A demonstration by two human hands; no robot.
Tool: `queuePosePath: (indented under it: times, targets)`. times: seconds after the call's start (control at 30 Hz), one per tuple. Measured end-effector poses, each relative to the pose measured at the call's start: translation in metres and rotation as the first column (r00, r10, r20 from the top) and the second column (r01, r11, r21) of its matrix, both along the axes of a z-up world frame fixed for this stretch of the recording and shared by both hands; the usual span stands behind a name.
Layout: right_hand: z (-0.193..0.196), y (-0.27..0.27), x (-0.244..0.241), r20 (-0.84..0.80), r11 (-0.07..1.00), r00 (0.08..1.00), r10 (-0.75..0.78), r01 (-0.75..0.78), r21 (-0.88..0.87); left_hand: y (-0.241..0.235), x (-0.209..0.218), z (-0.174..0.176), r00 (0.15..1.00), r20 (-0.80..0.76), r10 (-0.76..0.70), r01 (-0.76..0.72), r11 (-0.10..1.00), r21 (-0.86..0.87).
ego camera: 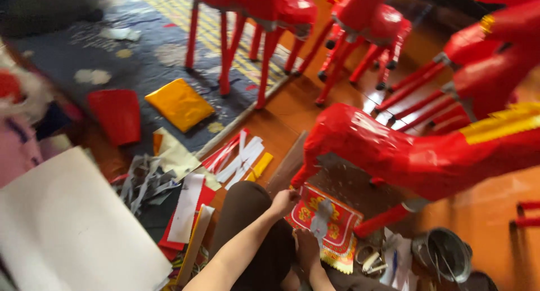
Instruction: Decorating red paper horse figures with colorful paper cutouts and glue.
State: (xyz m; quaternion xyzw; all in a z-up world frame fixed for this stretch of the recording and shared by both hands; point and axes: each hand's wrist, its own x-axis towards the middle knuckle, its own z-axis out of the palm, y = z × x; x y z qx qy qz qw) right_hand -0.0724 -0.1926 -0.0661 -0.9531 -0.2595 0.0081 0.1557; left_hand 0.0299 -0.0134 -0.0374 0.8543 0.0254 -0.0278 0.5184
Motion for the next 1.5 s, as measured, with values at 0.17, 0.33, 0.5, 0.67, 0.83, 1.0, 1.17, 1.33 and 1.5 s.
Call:
queuePosePath:
  times: [0.17, 0.33, 0.5, 0.67, 0.83, 1.0, 1.17, 1.33, 1.5]
  targets:
    - [-0.014, 0.007, -0.008, -0.06, 0.945, 0.995, -0.078, 0.055, -0.323, 0.001, -0.006, 0.003, 0.993, 0.1, -0.058, 0.055, 0.998, 0.032]
    - [-0.063, -0.002, 0.006, 0.291, 0.956, 0.952, 0.093, -0.004, -0.292, 0.003, -0.008, 0.01, 0.995, 0.081, -0.049, 0.049, 0.999, 0.011]
    - [-0.075, -0.015, 0.017, 0.125, 0.983, 0.992, -0.015, 0.037, -0.179, 0.005, -0.015, 0.018, 0.995, 0.086, -0.057, 0.056, 0.998, 0.023]
    - [-0.011, -0.014, 0.005, -0.076, 0.921, 0.934, -0.349, 0.357, 0.158, 0.003, -0.013, 0.006, 0.983, 0.17, -0.069, 0.058, 0.996, 0.07]
    - [-0.004, -0.033, 0.009, -0.138, 0.926, 0.953, -0.269, 0.296, 0.235, -0.005, -0.008, -0.004, 0.987, 0.145, -0.067, 0.059, 0.996, 0.061]
    - [-0.008, -0.041, 0.013, -0.131, 0.903, 0.923, -0.361, 0.382, 0.197, 0.001, -0.016, 0.008, 0.986, 0.149, -0.071, 0.063, 0.996, 0.056]
    - [0.031, -0.037, 0.011, -0.203, 0.816, 0.944, -0.26, 0.327, 0.477, 0.002, -0.012, -0.003, 0.977, 0.199, -0.073, 0.048, 0.991, 0.128]
    - [0.054, -0.034, 0.006, -0.256, 0.774, 0.895, -0.366, 0.445, 0.451, 0.005, -0.021, 0.021, 0.992, 0.114, -0.049, 0.039, 0.995, 0.089]
    - [0.053, -0.036, 0.006, -0.223, 0.719, 0.904, -0.365, 0.426, 0.549, 0.005, -0.019, 0.012, 0.983, 0.178, -0.052, 0.034, 0.994, 0.101]
